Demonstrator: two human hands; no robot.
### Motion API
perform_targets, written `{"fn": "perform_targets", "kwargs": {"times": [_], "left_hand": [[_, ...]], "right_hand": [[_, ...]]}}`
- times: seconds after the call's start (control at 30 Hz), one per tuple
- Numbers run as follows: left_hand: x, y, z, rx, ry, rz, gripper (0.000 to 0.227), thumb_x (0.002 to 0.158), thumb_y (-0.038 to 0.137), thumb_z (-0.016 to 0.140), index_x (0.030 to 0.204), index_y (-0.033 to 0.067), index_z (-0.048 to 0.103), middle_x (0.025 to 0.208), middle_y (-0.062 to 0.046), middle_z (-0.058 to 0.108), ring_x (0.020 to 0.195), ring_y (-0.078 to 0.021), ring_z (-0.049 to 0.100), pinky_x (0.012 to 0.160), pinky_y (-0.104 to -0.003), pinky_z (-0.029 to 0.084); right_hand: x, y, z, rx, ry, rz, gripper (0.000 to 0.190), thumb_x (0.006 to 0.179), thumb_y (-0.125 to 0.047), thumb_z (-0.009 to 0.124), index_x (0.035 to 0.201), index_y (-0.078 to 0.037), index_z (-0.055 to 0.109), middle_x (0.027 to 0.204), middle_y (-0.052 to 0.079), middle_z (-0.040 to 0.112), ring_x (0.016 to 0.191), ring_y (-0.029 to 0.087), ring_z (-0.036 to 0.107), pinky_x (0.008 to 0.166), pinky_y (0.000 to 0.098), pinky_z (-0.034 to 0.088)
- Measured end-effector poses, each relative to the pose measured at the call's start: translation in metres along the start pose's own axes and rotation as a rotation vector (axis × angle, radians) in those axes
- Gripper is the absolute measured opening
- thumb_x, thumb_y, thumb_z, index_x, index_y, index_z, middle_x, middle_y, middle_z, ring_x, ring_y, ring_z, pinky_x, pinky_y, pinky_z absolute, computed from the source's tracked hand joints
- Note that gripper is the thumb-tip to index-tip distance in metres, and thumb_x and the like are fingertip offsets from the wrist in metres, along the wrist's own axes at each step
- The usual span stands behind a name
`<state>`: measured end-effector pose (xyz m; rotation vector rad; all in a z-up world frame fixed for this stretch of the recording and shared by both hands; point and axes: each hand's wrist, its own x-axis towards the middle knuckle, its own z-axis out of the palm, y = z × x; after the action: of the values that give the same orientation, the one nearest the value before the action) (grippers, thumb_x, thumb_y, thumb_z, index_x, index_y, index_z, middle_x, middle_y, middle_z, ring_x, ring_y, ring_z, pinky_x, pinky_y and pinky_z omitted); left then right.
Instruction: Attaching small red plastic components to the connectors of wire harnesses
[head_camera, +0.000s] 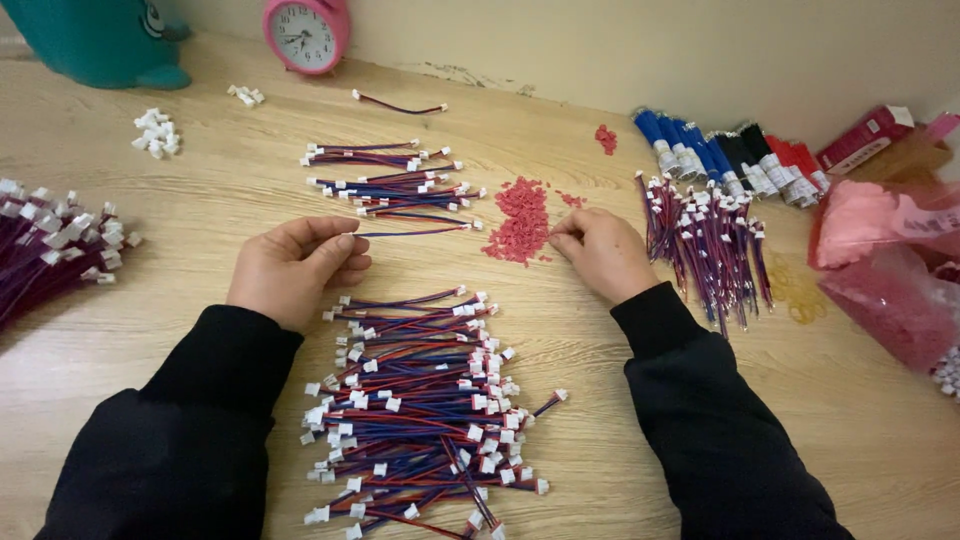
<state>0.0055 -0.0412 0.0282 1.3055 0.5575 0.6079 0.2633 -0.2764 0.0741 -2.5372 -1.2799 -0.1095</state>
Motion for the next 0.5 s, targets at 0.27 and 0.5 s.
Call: {"fn": "perform_targets", "kwargs": {"times": [0.27, 0.5], "left_hand": [[0.005, -0.009, -0.007, 0.006, 0.050, 0.043, 0.019, 0.094, 0.004, 0.062, 0.112, -0.0005, 0.066, 0.094, -0.019, 0.070, 0.080, -0.0202, 0.070, 0.071, -0.032, 0.063], [0.003, -0.005, -0.005, 0.022, 0.093, 0.050, 0.017, 0.091, 0.005, 0.066, 0.108, 0.0007, 0.068, 0.089, -0.020, 0.069, 0.075, -0.0207, 0.071, 0.069, -0.031, 0.063]], "right_hand": [[-0.001, 0.007, 0.005, 0.130, -0.056, 0.083, 0.019, 0.083, -0.022, 0.071, 0.101, -0.017, 0.074, 0.093, 0.012, 0.071, 0.097, 0.030, 0.068, 0.083, 0.0402, 0.052], [-0.001, 0.007, -0.004, 0.148, -0.103, 0.247, 0.023, 0.086, -0.031, 0.068, 0.103, -0.017, 0.074, 0.098, 0.010, 0.074, 0.101, 0.027, 0.068, 0.084, 0.0398, 0.052]]}}
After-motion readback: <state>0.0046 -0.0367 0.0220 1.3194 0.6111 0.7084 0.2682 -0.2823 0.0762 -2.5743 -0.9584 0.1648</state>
